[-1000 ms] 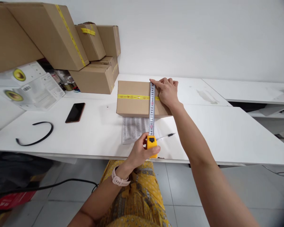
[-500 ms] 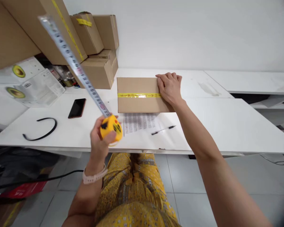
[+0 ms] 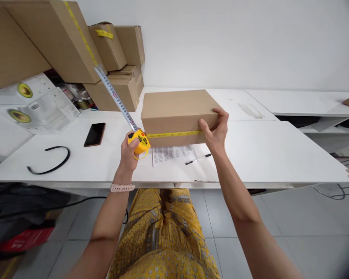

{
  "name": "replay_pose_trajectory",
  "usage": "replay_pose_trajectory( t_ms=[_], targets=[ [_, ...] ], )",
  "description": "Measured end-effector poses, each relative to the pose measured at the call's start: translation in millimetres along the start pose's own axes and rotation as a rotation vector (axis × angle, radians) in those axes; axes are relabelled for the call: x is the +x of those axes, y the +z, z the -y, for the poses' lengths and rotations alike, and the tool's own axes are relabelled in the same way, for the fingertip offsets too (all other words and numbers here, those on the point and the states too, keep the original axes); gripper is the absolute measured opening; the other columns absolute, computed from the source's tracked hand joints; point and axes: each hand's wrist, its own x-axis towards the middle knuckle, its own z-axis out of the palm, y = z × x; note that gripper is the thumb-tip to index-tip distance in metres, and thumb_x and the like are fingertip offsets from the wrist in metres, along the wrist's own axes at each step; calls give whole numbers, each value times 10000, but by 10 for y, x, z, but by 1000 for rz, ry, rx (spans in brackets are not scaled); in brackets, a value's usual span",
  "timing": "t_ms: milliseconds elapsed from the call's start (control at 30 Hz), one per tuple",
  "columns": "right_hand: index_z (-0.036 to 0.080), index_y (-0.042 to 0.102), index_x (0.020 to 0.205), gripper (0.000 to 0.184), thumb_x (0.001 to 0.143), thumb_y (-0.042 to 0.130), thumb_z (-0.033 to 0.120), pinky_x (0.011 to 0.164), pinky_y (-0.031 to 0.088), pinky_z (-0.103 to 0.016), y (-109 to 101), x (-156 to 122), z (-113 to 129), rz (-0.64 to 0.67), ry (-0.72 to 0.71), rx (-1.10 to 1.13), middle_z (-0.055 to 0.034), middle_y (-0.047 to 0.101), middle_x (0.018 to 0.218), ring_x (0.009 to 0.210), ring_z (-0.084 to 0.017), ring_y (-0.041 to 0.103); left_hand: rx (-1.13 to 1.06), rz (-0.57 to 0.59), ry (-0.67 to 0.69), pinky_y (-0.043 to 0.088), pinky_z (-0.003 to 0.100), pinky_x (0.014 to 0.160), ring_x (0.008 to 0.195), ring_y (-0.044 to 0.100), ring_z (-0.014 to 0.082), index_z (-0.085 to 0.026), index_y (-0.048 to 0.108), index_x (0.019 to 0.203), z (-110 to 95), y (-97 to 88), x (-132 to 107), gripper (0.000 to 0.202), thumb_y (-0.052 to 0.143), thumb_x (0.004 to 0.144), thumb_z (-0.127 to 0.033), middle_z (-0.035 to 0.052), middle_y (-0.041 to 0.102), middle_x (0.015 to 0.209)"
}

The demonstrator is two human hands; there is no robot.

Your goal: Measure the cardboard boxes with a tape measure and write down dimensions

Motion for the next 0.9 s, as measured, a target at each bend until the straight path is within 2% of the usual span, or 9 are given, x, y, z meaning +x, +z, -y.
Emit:
replay_pose_trajectory(
  t_ms=[167,267,367,433,500,567,633,733,900],
  targets=[
    [282,434,1381,547,917,598,520,1110,443,-507,443,-60,-242,-33,50,70,-116,496,1376,1334,-276,497,131,-20,7,546,245,659,741,673,145,-211,609,968,79,-118,299,527,881,575,-434,1,698,892],
    [254,501,1318,521,894,633,527,1099,454,-506,505,-204,-321,60,120,90,-128,549,1359,1312,-279,524,268,-24,34,545,267,702,797,680,166,-212,583,1017,53,-236,194,538,842,608,-446,16,704,928],
    [249,543,1292,485,916,612,549,1062,476,-495,278,-277,-186,6,177,97,-134,587,1362,1272,-272,562,462,84,73,552,307,749,921,688,208,-235,546,1178,-105,-279,-213,589,813,685,-413,53,709,1079],
    [264,545,1300,455,967,529,573,934,539,-429,12,-270,23,-75,247,173,-115,638,1294,1095,-226,645,625,272,-7,543,307,727,906,675,209,-239,536,1225,-230,-223,-571,606,815,702,-365,55,698,1088],
    [292,524,1345,473,1006,429,607,758,556,-349,-272,-259,277,-24,297,317,-75,697,1148,842,-168,669,785,507,-125,528,307,721,854,646,193,-231,550,1229,-314,-112,-897,577,797,717,-330,37,675,1040],
    [289,550,1330,502,1008,395,641,643,523,-302,-520,-287,513,17,316,422,-47,716,1004,674,-132,618,918,680,-203,512,315,732,842,615,189,-224,557,1225,-335,5,-1126,560,775,717,-310,22,645,1017],
    [260,617,1234,469,983,488,635,570,478,-274,-707,-373,683,15,339,464,-21,700,856,591,-114,560,1024,789,-233,500,332,753,859,599,200,-217,548,1237,-303,85,-1247,582,765,704,-303,22,626,1030],
    [223,674,1060,397,935,622,596,525,437,-254,-888,-556,783,-18,383,467,16,637,700,538,-95,508,1096,902,-235,502,379,832,934,613,239,-212,524,1287,-219,111,-1295,655,771,691,-324,49,628,1114],
    [240,653,1170,396,900,711,523,539,468,-257,-1065,-721,728,-131,428,402,45,630,714,524,-83,518,1085,1040,-233,488,439,977,1115,623,301,-222,474,1397,-135,82,-1321,745,766,723,-350,98,618,1284]
  ],
)
